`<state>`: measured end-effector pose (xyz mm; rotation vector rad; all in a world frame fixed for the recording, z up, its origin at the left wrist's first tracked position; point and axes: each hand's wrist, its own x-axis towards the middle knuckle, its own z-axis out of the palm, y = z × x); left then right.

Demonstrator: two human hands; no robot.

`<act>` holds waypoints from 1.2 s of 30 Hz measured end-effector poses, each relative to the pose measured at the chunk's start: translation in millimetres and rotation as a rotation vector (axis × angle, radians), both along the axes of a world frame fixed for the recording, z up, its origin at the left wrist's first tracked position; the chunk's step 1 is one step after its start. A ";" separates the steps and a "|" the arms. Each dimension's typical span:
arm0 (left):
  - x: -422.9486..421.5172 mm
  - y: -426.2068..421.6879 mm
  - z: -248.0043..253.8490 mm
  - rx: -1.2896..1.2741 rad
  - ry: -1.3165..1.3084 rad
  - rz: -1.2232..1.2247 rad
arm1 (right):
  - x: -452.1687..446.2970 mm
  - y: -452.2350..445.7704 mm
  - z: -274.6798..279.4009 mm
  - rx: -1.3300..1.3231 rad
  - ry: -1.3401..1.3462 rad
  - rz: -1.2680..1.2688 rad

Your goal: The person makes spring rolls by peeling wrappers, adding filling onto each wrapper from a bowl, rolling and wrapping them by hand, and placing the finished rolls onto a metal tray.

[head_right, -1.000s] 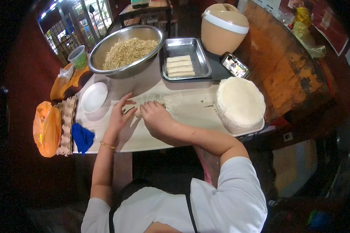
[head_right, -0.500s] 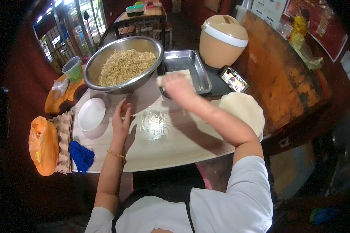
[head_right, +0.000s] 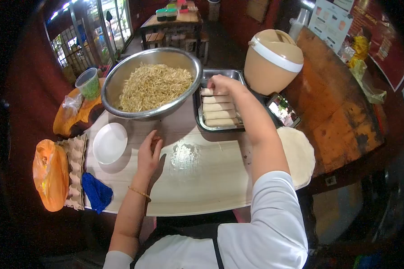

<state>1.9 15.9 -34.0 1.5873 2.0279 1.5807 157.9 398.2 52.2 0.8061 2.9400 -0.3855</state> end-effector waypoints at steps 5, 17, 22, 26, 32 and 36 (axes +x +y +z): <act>1.3 -0.9 0.7 -0.021 -0.001 -0.023 | 1.5 7.9 -0.8 -0.106 -0.042 0.044; -5.7 1.3 -6.3 0.000 0.040 0.022 | 14.7 -46.1 -4.5 0.040 0.053 -0.098; -4.1 -2.0 1.9 -0.018 -0.046 0.023 | 64.1 -117.3 7.0 0.217 0.306 -0.008; 0.4 -0.8 -3.3 0.071 -0.130 -0.060 | 156.6 -211.3 33.9 0.204 0.400 0.047; -3.4 -12.6 -4.6 0.023 -0.072 -0.052 | 299.4 -291.5 110.3 0.541 0.819 -0.339; 16.2 -55.7 35.1 0.214 -0.012 0.197 | 389.9 -300.9 138.1 1.007 1.163 -0.632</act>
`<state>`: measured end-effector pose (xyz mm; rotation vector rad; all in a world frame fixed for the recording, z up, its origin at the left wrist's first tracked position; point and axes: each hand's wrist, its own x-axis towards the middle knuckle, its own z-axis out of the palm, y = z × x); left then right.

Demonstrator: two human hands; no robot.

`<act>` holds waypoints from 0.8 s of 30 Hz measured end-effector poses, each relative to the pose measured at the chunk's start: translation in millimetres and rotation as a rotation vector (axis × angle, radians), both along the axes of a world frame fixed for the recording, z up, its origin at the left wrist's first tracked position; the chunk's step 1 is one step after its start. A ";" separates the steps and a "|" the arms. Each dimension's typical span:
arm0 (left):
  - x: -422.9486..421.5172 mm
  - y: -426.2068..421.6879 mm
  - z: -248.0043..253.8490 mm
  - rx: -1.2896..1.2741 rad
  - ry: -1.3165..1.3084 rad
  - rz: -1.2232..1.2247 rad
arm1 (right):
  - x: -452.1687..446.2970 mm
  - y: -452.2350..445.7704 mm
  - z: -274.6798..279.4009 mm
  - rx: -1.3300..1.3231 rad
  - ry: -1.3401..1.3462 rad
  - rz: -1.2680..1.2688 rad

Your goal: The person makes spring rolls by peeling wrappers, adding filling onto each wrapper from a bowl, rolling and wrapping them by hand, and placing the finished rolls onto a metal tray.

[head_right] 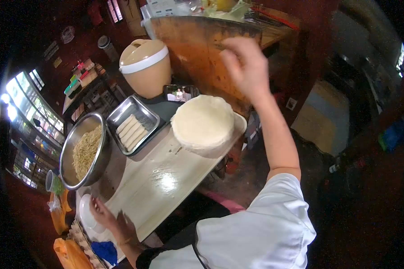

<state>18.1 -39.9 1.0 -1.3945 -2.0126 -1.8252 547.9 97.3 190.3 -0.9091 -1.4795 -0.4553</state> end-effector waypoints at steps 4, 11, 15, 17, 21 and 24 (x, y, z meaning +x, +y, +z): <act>-41.5 -80.3 -28.2 -0.177 0.229 0.440 | 95.9 14.7 12.2 0.101 0.353 -0.139; -69.1 -166.8 -30.7 -0.484 0.234 0.544 | 194.1 104.0 -14.7 0.020 0.280 -0.471; -85.3 -161.8 -41.3 -0.703 0.528 0.558 | 202.5 143.8 -30.8 -0.123 0.271 -0.492; -96.9 -163.5 -49.6 -0.881 0.811 0.591 | 198.1 150.1 -42.7 -0.204 0.282 -0.494; -72.8 -158.4 -37.0 -0.860 1.149 0.547 | 192.5 140.7 -44.6 -0.236 0.309 -0.500; -191.3 -143.5 -114.1 -0.862 0.706 0.284 | 192.0 140.9 -44.7 -0.271 0.290 -0.577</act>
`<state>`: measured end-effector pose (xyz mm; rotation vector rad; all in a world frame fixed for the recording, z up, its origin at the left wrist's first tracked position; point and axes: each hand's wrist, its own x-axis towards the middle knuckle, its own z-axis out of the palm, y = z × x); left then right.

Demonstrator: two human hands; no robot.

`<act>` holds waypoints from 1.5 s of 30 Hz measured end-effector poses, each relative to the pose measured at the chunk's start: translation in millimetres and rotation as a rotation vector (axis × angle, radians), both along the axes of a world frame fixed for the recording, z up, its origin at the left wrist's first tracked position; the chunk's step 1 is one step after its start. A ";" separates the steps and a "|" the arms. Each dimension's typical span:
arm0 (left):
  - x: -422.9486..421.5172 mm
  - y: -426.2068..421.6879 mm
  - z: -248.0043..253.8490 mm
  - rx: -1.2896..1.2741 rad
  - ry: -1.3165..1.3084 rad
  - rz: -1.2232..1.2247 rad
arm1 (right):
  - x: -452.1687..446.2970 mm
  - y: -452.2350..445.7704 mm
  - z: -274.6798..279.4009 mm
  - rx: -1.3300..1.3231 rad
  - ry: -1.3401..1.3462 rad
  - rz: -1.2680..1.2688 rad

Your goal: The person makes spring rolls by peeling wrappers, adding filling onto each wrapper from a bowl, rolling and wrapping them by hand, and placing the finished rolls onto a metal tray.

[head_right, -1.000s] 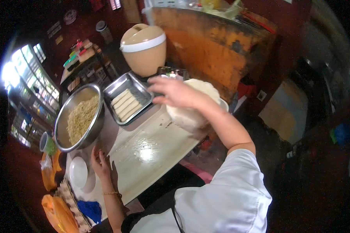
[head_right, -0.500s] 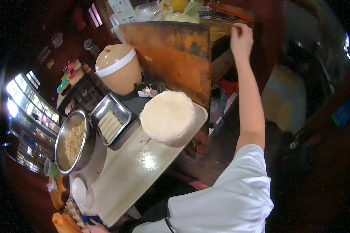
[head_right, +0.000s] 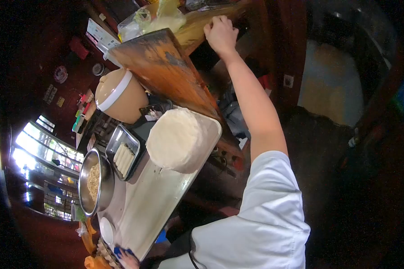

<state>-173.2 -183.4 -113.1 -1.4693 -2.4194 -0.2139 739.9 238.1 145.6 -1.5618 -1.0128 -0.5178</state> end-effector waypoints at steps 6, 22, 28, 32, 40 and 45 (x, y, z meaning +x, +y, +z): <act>160.5 80.1 25.5 0.108 -0.215 -0.250 | -12.0 -9.7 -1.9 0.053 0.008 0.029; 371.1 184.4 54.7 0.012 -0.107 -0.911 | 5.4 1.5 -8.1 0.076 -0.082 0.022; 266.2 123.0 42.0 0.057 -0.215 -0.303 | 1.6 0.7 -13.6 0.181 -0.126 -0.039; 159.6 69.2 47.6 -0.261 0.057 0.019 | -1.5 1.2 -17.1 0.175 -0.114 -0.085; 132.2 39.4 60.4 0.106 0.237 0.215 | 0.9 0.3 -20.1 0.178 -0.079 -0.092; 308.4 89.5 143.7 0.237 -0.773 -0.269 | 3.3 0.4 -12.8 -0.035 0.115 0.080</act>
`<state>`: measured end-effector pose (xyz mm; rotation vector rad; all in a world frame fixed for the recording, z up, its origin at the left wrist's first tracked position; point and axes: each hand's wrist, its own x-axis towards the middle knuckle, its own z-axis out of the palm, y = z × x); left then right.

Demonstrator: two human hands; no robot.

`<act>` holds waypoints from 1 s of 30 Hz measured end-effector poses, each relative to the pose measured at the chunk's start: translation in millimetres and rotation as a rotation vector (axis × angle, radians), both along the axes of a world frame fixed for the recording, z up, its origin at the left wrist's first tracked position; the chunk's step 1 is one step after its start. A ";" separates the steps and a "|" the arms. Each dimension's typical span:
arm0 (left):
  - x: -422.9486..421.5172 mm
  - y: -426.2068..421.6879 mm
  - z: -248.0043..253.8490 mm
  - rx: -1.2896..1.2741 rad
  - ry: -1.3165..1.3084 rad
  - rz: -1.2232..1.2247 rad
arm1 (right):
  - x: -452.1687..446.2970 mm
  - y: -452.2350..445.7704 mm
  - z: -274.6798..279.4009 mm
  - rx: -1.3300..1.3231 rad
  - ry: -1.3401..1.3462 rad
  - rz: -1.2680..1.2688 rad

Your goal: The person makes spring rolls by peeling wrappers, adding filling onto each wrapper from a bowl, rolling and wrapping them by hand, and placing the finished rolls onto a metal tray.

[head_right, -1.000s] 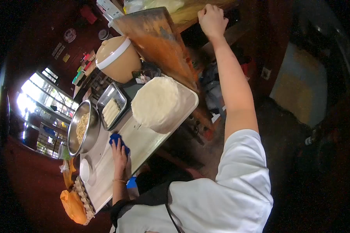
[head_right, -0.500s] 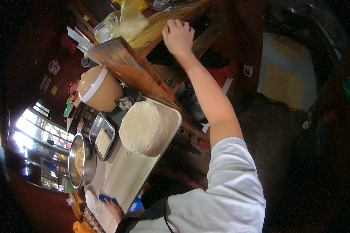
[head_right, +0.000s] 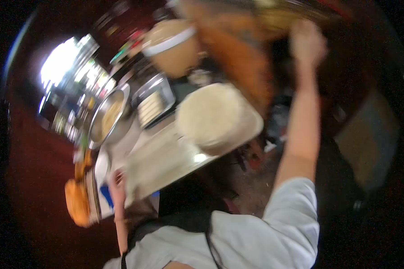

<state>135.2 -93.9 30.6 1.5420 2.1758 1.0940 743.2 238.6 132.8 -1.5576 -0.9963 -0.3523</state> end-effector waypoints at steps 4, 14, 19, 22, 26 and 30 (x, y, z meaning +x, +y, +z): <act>111.0 4.9 14.6 -0.529 -0.127 -1.037 | 23.1 28.1 -14.1 -0.039 0.005 0.020; 88.8 33.5 -231.8 -0.158 0.190 -1.354 | 90.3 93.3 -36.7 -0.060 -0.175 0.134; 82.2 25.1 -213.0 -0.197 -0.025 -1.321 | 27.8 18.3 -0.9 -0.193 -0.070 0.042; 81.0 20.6 -172.1 -0.309 -0.116 -1.326 | 44.8 4.4 2.0 -0.147 -0.091 0.202; 70.0 23.4 -127.6 -0.607 -0.221 -1.416 | -78.9 -122.3 28.8 0.078 -0.139 0.228; 56.3 20.9 -140.2 -0.513 -0.247 -1.472 | -236.1 -256.3 16.0 -0.274 -0.197 0.877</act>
